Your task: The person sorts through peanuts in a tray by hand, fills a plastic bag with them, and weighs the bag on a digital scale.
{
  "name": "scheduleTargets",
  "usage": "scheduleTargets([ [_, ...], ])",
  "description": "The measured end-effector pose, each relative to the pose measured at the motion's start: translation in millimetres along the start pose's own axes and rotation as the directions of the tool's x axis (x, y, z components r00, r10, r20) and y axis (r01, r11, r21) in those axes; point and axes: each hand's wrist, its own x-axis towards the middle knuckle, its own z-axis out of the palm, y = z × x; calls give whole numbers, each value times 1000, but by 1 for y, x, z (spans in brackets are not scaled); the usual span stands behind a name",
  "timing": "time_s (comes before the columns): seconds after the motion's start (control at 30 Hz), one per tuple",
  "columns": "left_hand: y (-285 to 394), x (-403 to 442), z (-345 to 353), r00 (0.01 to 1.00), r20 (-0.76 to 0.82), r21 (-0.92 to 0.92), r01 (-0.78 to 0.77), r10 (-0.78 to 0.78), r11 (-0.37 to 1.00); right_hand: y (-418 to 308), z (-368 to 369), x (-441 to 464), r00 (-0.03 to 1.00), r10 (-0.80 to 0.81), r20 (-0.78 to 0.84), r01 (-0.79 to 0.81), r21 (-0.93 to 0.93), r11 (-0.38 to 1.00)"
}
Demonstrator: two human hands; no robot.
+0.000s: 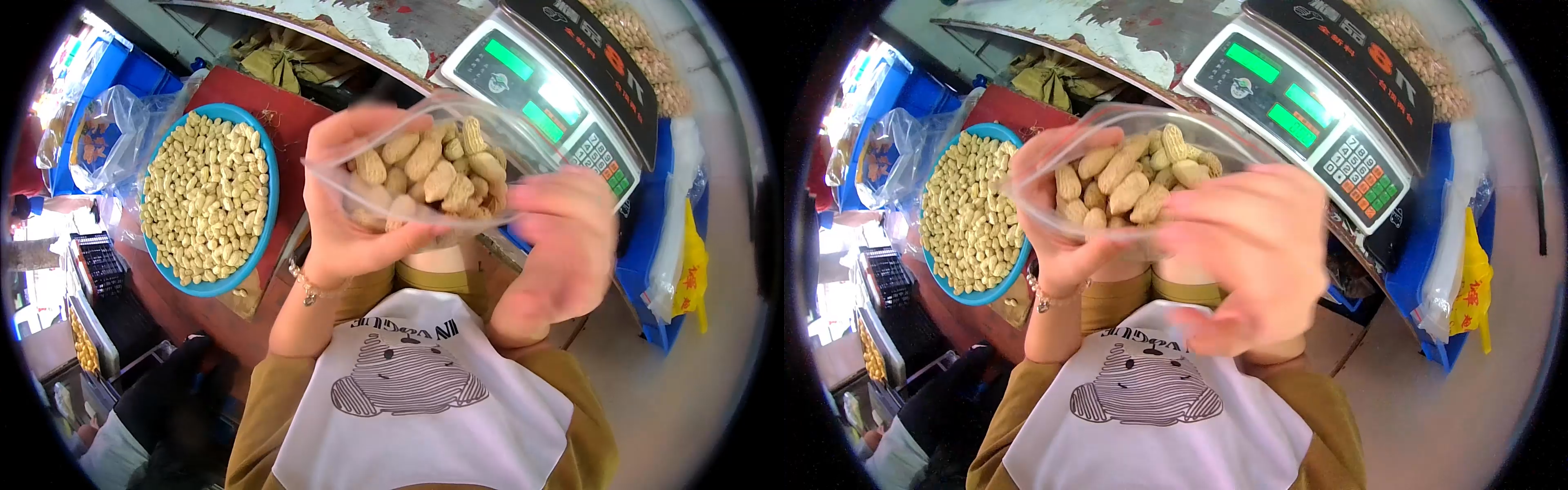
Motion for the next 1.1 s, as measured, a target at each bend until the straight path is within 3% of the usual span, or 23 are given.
scheduleTargets([
  [0.07,0,-3,3,999,-13,-68,31,-32,997,-13,0,2,979,-67,192,70,-10,997],
  [0.13,1,-6,4,992,-83,-83,89,-96,993,-20,-8,1,967,-117,227,119,4,993],
  [0.23,0,-6,-7,993,-117,97,45,-34,994,-29,-34,10,965,-214,150,210,44,977],
  [0.3,-1,-4,-8,985,-168,117,57,-37,991,-35,-49,14,968,-237,79,231,76,970],
  [0.5,-9,-1,-23,997,-82,290,11,13,957,-47,-73,29,973,-232,15,229,103,968],
  [0.53,-5,-1,-13,983,-163,141,102,-79,985,-46,-74,31,972,-230,47,224,109,969],
  [0.63,-2,-2,-9,971,-217,60,118,-102,991,-43,-78,27,962,-270,-37,273,134,953],
  [0.73,-1,-4,-21,974,-192,75,133,-117,988,-34,-84,11,954,-201,-222,223,78,972],
  [0.87,13,-7,-25,953,-287,156,146,-96,977,-11,-90,-1,904,-86,-418,82,-28,996],
  [0.93,20,-7,-33,945,-325,250,115,-29,961,-3,-67,8,907,49,-418,-69,-32,997],
  [1.0,26,-7,-38,933,-360,355,110,28,928,-1,-20,34,950,260,-174,-267,-23,963],
  [1.03,31,-6,-41,933,-357,403,102,54,910,5,-16,34,937,347,28,-345,-49,937],
  [1.1,40,-3,-45,949,-310,498,106,63,861,31,-3,25,929,354,109,-368,155,917],
])
